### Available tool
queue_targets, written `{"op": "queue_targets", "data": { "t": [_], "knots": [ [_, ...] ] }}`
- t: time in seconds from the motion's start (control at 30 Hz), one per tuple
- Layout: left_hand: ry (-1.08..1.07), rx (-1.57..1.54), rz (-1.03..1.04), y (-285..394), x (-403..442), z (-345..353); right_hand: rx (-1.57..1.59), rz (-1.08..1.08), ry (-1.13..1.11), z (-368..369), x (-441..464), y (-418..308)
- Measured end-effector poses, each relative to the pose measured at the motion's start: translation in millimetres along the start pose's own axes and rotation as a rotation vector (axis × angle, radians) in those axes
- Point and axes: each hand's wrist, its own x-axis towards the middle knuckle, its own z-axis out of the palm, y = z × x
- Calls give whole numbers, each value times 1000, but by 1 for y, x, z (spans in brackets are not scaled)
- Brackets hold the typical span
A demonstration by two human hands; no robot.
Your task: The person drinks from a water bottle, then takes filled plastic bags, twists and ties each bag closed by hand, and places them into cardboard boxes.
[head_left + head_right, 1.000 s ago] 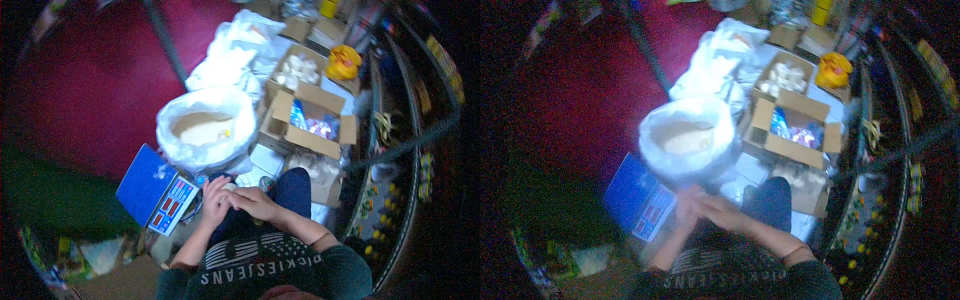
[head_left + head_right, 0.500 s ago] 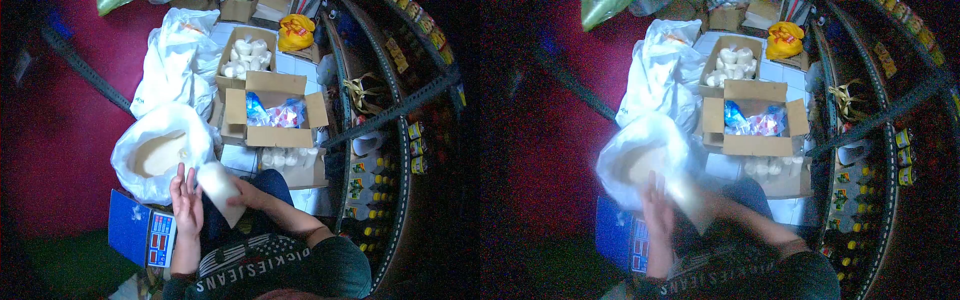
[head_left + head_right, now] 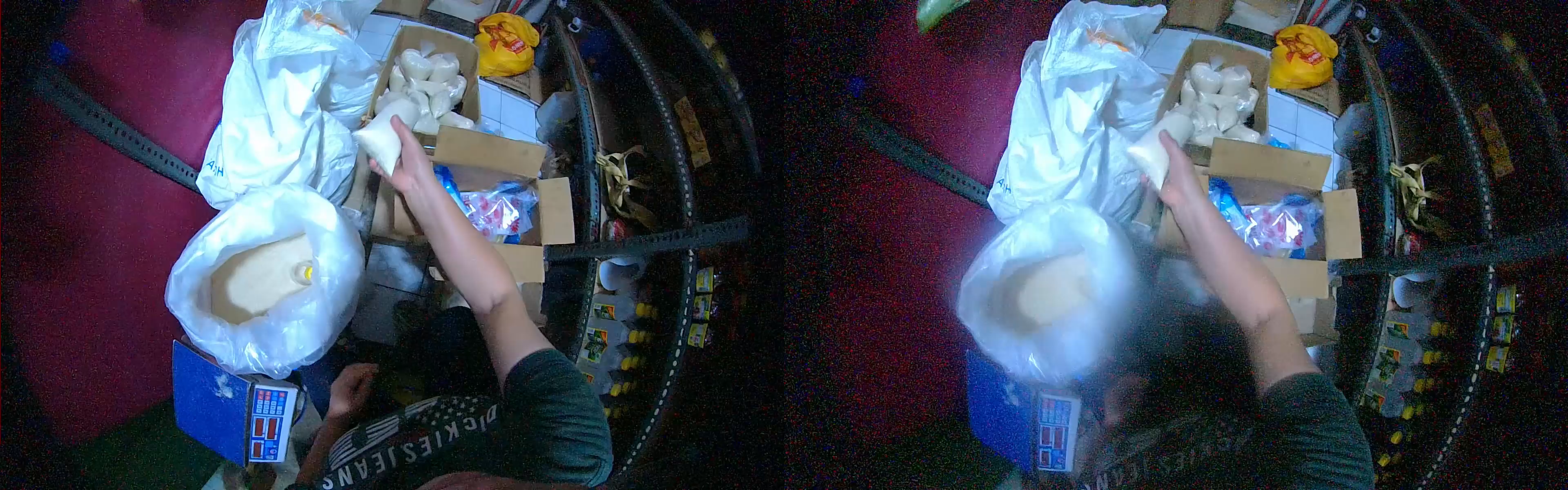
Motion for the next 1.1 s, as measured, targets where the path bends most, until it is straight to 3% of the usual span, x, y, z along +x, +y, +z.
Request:
{"op": "queue_targets", "data": {
  "t": [0.13,0.23,0.33,0.43,0.47,0.57,0.67,0.8,0.9,1.0,1.1],
  "knots": [
    [126,19,128,-8,-1,1,12,-64,138,-56,93,4],
    [191,66,210,-10,2,2,-57,-170,387,-69,112,-10],
    [150,52,138,-6,6,-2,9,-266,418,-85,131,-21],
    [167,31,151,-9,5,1,62,-492,612,-77,139,-28],
    [157,40,146,-12,3,2,123,-557,539,-72,135,-32],
    [148,62,129,-12,-2,3,-96,-628,662,-66,129,-37],
    [144,66,120,-1,2,4,-305,-632,558,-72,130,-36],
    [136,50,87,-2,-4,12,-623,-639,30,-8,12,-28],
    [116,63,47,9,-2,12,-1224,-814,-220,-18,-63,-8],
    [105,73,32,25,0,12,-1566,-787,-251,-51,-117,-1],
    [107,148,31,8,-10,20,-1405,-741,-118,-98,-165,1]
  ]
}}
